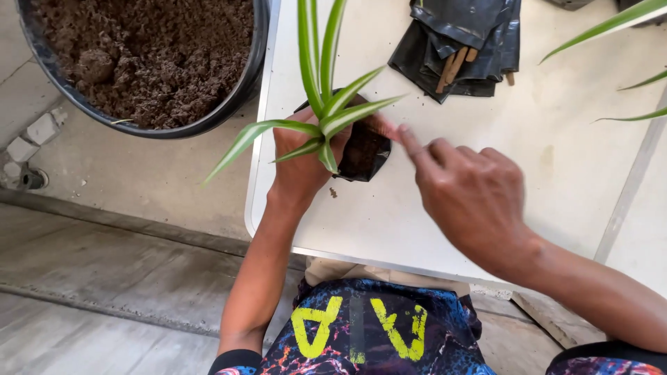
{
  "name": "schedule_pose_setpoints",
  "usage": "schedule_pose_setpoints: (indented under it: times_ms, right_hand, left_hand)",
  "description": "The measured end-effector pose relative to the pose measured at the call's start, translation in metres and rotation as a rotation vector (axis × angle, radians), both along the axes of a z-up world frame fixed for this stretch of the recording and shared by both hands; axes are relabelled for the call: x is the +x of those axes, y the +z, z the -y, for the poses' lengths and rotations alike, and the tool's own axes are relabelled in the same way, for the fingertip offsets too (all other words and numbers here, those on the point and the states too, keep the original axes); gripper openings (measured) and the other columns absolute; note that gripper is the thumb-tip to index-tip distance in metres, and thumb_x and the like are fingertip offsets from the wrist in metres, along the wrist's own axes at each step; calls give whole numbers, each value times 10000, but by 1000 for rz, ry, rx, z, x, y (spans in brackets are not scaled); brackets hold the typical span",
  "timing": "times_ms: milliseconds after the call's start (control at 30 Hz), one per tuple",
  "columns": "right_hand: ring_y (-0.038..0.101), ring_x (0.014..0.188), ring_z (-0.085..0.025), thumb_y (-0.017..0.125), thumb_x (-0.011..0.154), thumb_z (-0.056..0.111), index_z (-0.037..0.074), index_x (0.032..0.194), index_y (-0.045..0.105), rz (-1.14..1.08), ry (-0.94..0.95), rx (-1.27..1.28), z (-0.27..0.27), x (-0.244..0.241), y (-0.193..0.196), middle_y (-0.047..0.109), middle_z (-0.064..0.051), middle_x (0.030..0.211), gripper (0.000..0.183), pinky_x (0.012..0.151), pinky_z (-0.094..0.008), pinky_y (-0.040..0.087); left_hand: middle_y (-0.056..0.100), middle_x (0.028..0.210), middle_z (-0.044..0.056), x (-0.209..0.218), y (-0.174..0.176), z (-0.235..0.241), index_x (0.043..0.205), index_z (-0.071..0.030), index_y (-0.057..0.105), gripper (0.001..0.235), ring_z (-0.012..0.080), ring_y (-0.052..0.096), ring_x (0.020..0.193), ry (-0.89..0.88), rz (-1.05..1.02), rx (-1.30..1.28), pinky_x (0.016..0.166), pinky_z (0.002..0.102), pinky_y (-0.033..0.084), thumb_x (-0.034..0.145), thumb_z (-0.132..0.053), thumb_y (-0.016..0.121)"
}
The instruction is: Planting a spider plant into a small plastic nursery bag using soil and a small scoop.
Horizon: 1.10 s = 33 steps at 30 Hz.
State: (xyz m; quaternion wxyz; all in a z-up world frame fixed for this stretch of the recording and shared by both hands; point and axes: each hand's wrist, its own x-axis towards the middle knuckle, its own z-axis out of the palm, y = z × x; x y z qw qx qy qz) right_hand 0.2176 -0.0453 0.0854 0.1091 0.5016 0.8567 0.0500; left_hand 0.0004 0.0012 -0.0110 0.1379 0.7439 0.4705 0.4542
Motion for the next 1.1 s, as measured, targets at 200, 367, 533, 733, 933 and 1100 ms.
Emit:
schedule_pose_setpoints:
  times_ms: [200,367,533,733,933,1100]
  right_hand:
    - [511,373,-130,499,1080,442,263,1479,643,8,-72,-80,-15,5,33,676,74,793,461,321,-289,423]
    - [672,377,-238,425,1067,481,288,1456,597,95,-57,-219,-11,0,40,685,34,742,467,306,-378,520]
    - [650,397,-188,296,1098,370,259,1599,386,220,-145,-484,-15,-17,41,717,-21,792,521,320,-324,535]
    - [710,412,-288,392,1094,465,308,1344,555,247,-99,-282,-4,-11,62,667,39,698,337,322,-405,509]
    - [690,450,-262,383,1031,123,211,1598,340,286,-105,-542,-14,-24,40,679,-61,773,575,376,-404,539]
    - [685,483,-253,317,1106,266,190,1456,402,240,-85,-571,-24,-29,64,648,-57,750,368,401,-404,520]
  left_hand:
    - [694,780,132,0,-1,4,970,-36,757,109,282,659,645,-23,51,-27,512,380,496,998,-127,704]
    - [688,775,144,2,6,1,960,16,737,170,289,659,662,-52,65,-42,525,395,509,1008,-139,688]
    - [627,733,103,5,19,1,913,7,695,131,234,596,605,-104,125,-82,492,363,440,1009,-76,663]
    - [728,934,155,3,9,1,1071,-7,716,102,323,738,831,-168,182,-178,657,404,599,989,-64,694]
    - [761,1029,183,2,4,3,1111,-35,732,131,333,770,929,-94,81,-140,677,394,632,995,-74,689]
    - [761,1024,179,1,4,2,1118,-40,722,142,341,767,954,-93,86,-180,704,402,643,1001,-110,683]
